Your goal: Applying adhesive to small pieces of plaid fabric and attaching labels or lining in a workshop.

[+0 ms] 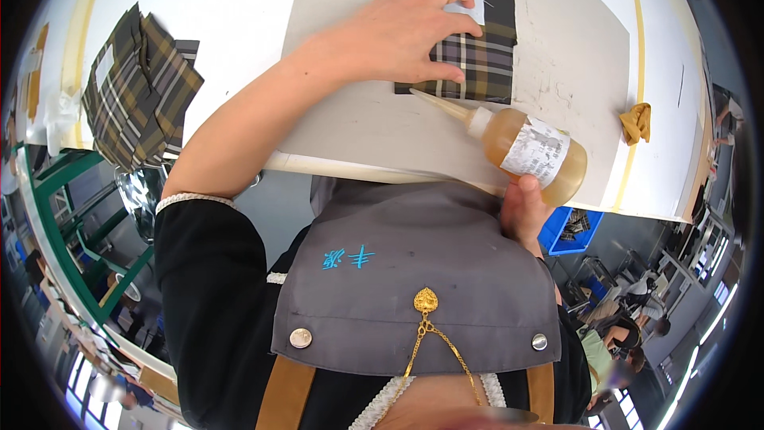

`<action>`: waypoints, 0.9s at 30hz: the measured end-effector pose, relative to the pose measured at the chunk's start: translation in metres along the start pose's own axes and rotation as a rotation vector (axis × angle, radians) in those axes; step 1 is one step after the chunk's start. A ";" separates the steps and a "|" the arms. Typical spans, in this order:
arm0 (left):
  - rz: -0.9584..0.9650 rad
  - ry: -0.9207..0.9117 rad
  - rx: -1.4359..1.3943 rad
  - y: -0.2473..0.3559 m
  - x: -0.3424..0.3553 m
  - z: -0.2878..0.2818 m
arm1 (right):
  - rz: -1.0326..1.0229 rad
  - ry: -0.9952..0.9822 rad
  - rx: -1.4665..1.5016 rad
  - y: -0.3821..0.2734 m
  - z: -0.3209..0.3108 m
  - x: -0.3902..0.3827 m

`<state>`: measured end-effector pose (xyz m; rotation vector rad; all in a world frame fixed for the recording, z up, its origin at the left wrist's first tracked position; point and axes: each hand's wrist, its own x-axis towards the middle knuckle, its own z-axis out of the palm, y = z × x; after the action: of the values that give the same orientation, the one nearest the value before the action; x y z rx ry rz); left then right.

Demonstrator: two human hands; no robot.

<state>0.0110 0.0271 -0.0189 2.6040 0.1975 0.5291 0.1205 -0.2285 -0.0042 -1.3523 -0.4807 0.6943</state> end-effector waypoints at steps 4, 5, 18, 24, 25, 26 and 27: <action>-0.019 0.020 0.010 -0.001 0.002 0.001 | -0.032 -0.130 -0.031 0.002 0.008 0.010; -0.024 0.054 -0.025 -0.002 0.002 0.001 | -0.031 -0.138 -0.033 -0.003 0.011 0.018; -0.290 0.168 -0.023 -0.046 -0.002 -0.026 | -0.247 -0.280 -0.210 -0.022 0.023 0.120; -0.285 0.169 -0.050 -0.052 -0.001 -0.026 | -0.271 -0.302 -0.262 -0.024 0.047 0.127; -0.284 0.171 -0.055 -0.053 0.000 -0.027 | -0.267 -0.301 -0.262 -0.024 0.048 0.128; -0.283 0.173 -0.059 -0.053 0.000 -0.027 | -0.261 -0.312 -0.273 -0.024 0.049 0.129; -0.285 0.168 -0.063 -0.053 0.001 -0.027 | -0.253 -0.323 -0.284 -0.025 0.049 0.129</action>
<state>-0.0016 0.0850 -0.0223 2.4149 0.5873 0.6377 0.1836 -0.1052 0.0184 -1.4143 -1.0227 0.6526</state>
